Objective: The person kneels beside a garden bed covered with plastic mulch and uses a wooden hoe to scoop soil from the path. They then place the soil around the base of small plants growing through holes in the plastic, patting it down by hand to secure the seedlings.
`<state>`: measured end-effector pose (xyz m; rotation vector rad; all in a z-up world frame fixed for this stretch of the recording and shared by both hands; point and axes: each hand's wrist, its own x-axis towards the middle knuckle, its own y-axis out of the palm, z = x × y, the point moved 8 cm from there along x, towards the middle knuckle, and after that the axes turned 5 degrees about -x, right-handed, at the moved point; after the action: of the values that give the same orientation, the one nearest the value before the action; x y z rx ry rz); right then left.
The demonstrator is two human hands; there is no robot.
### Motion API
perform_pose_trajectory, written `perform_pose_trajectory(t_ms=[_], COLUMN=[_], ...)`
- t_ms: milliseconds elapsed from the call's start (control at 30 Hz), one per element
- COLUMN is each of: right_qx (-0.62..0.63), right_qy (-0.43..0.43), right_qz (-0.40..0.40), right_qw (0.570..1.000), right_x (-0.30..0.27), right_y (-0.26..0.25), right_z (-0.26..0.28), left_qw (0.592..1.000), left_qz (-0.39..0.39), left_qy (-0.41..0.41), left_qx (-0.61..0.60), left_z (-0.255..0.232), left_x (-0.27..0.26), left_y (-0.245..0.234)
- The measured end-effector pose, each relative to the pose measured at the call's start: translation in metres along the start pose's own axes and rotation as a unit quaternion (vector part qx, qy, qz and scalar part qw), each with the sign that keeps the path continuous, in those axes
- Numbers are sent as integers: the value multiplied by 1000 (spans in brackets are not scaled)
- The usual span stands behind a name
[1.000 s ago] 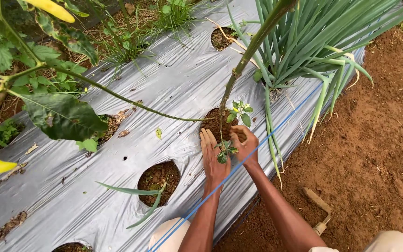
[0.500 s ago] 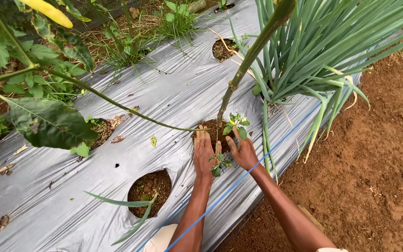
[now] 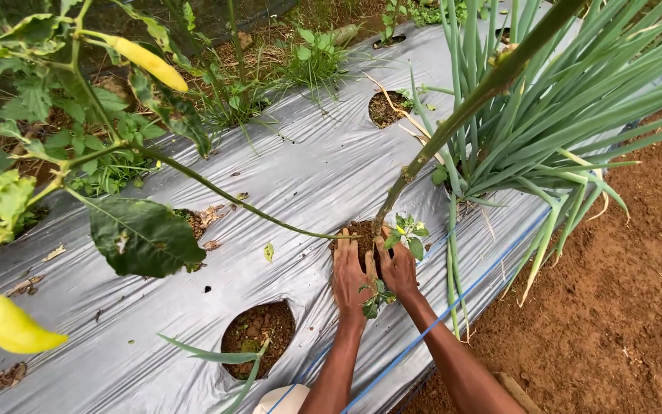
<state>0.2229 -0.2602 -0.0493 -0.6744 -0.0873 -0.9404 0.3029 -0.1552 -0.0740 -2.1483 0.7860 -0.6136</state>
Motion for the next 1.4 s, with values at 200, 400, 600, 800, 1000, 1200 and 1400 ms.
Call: perform_pose_trajectory(t_ms=[200,400,600,800,1000,1200,1400], right_qx=[32,12,24,128,82,29,11], right_qy=[-5,52,252,-38,-15,-30,-86], right_qz=[-36,-16,96,165,187,165,168], right_qw=[999,998,963,977,979,985,982], right_x=[2,3,-4,44,45,46,47], right_y=[-4,23,-4,4,7,26,12], right_z=[2,-66,-23,47,55,27,46], left_qw=[997,997,999,998,997,941,980], left_qz=[-67,46,31,-4,-47,-324,-177], left_qy=[49,18,-10,-1,9,-22,4], left_qx=[5,64,-24,-62,-66,-92,85], left_z=[15,23,15,27,34,-10,15], left_x=[7,12,11,10,18,-14,8], left_y=[23,30,13,31,42,-50,20])
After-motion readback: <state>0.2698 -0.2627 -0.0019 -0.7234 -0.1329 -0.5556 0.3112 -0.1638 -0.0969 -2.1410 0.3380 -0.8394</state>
